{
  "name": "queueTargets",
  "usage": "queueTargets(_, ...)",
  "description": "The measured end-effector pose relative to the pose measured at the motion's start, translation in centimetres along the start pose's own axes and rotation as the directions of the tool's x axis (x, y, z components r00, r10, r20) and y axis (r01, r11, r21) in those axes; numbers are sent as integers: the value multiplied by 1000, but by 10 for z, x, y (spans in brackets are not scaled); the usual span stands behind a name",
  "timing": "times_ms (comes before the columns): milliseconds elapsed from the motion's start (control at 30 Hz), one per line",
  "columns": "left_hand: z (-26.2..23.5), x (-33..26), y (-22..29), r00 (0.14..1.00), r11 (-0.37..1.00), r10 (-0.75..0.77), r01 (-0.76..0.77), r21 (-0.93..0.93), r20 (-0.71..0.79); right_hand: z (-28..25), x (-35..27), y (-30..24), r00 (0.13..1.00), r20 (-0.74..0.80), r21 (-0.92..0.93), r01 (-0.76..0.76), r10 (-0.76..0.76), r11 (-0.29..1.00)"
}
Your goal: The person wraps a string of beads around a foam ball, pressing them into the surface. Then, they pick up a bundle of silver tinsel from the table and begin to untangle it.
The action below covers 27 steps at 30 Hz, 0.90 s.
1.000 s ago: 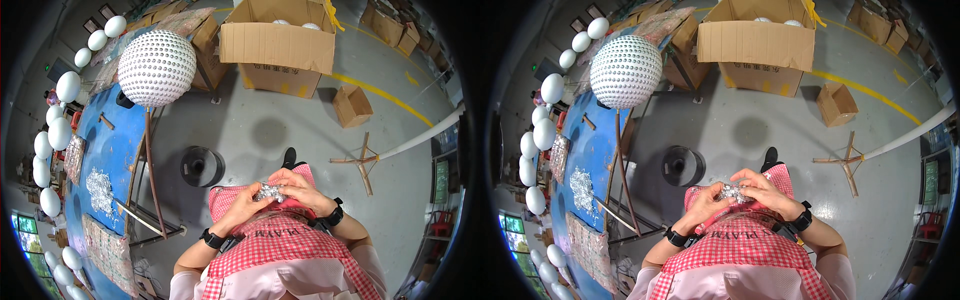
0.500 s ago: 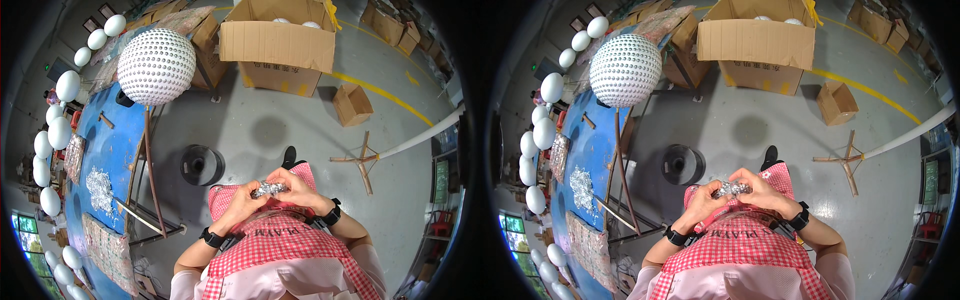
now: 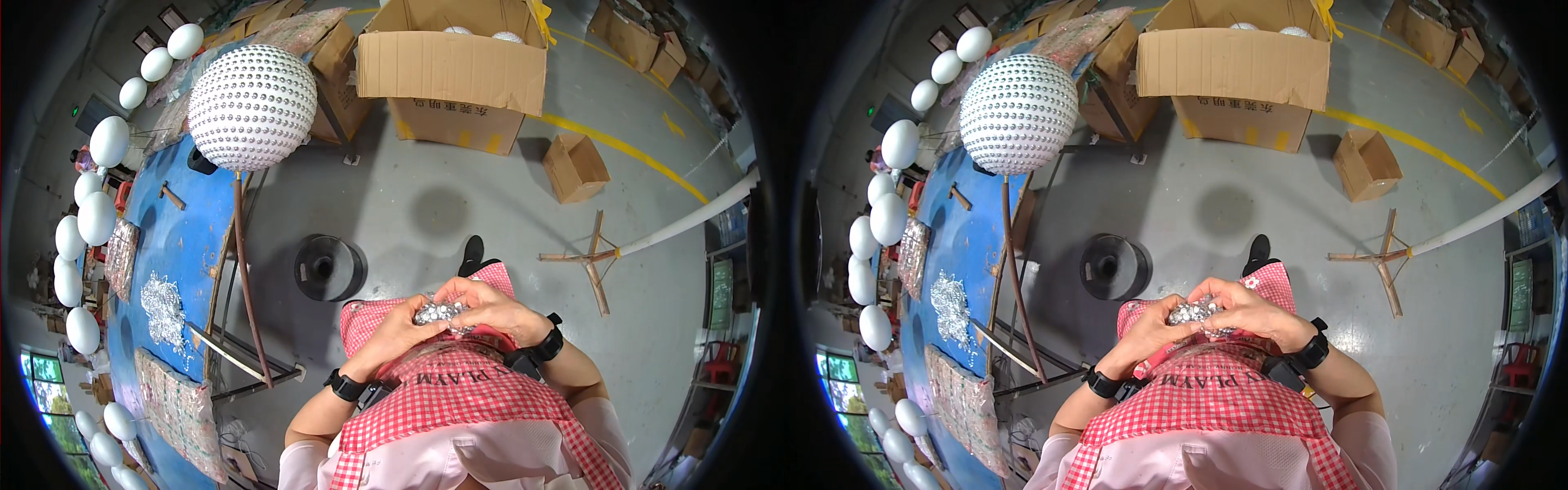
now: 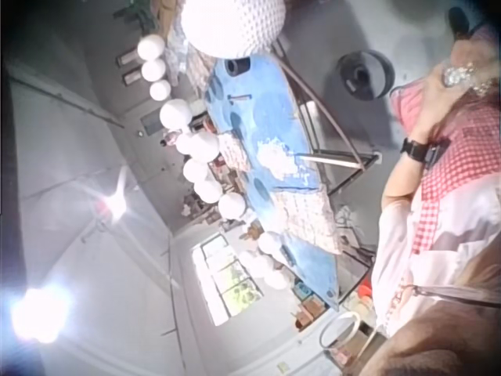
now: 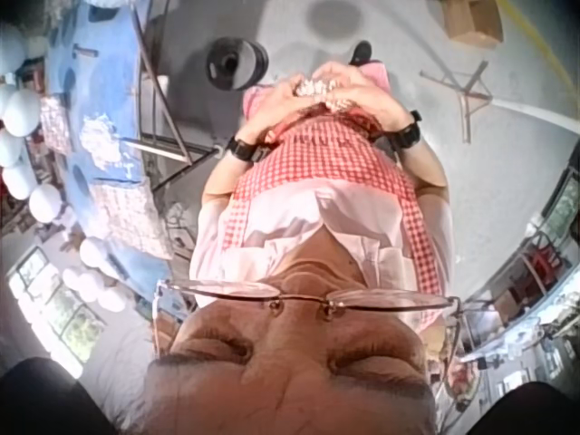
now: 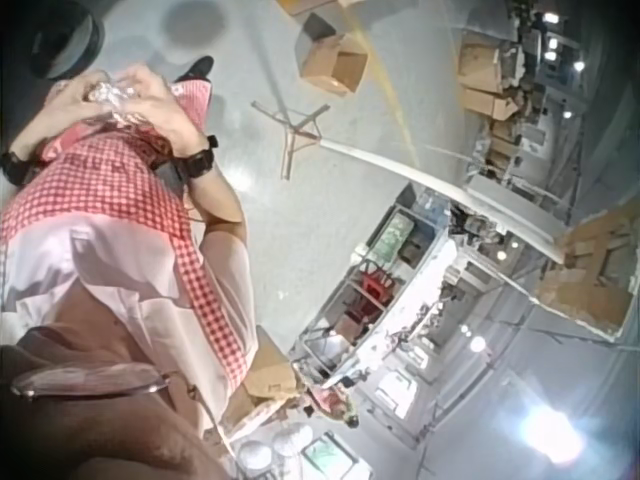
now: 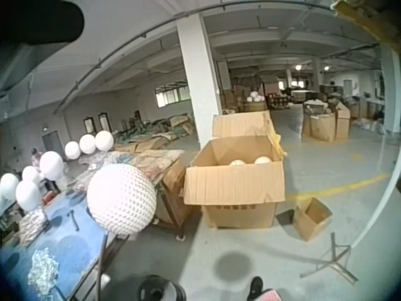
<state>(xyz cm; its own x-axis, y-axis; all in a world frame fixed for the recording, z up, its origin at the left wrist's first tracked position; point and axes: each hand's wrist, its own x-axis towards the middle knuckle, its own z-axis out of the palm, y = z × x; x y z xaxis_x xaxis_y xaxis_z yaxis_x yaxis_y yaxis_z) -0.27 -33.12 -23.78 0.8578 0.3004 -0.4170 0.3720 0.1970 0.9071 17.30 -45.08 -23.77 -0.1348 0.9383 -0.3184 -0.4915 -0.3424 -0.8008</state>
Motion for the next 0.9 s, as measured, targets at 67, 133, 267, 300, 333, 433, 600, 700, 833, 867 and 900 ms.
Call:
queueTargets(67, -1, 0, -2, 1000, 1000, 16, -16, 19, 6, -1, 1, 2, 1000, -14, 6, 1, -1, 1000)
queueTargets(133, -1, -1, 2, 1000, 998, -30, 30, -62, -6, -4, 2, 3, 999, -51, -58, 14, -17, 998)
queueTargets(267, -2, -2, -1, 1000, 999, 4, -3, 52, -13, -3, 1, -2, 997, -71, -32, -44, 42, 999)
queueTargets(300, -3, -1, -8, 1000, 998, -13, 14, 55, -18, -3, 1, -3, 996, -71, -93, -51, 44, 994)
queueTargets(333, -3, 0, -10, 999, 998, -30, 31, 59, -23, -4, 1, -3, 996, -72, -153, -57, 46, 987)
queueTargets(433, -2, -1, -9, 997, 995, 23, -16, 95, -68, -1, 3, 2, 998, -31, -215, 50, -58, 975)
queueTargets(600, -2, 2, -12, 992, 980, 49, -26, 197, -112, -8, 9, 15, 992, -39, -353, 101, -122, 930)
queueTargets(700, -5, 3, -9, 998, 987, 12, -1, 163, -64, -14, 13, 24, 976, -53, -431, 168, -211, 887)
queueTargets(833, -5, 1, -9, 999, 998, -43, 42, -43, -16, -11, 12, 15, 992, -58, -248, 98, -116, 964)
queueTargets(867, -4, 1, -8, 999, 998, -43, 43, -43, -15, -10, 11, 13, 992, -58, -248, 97, -115, 964)
queueTargets(900, -4, 0, -6, 999, 998, -38, 36, -59, -26, -9, 10, 11, 995, -57, -246, 70, -86, 967)
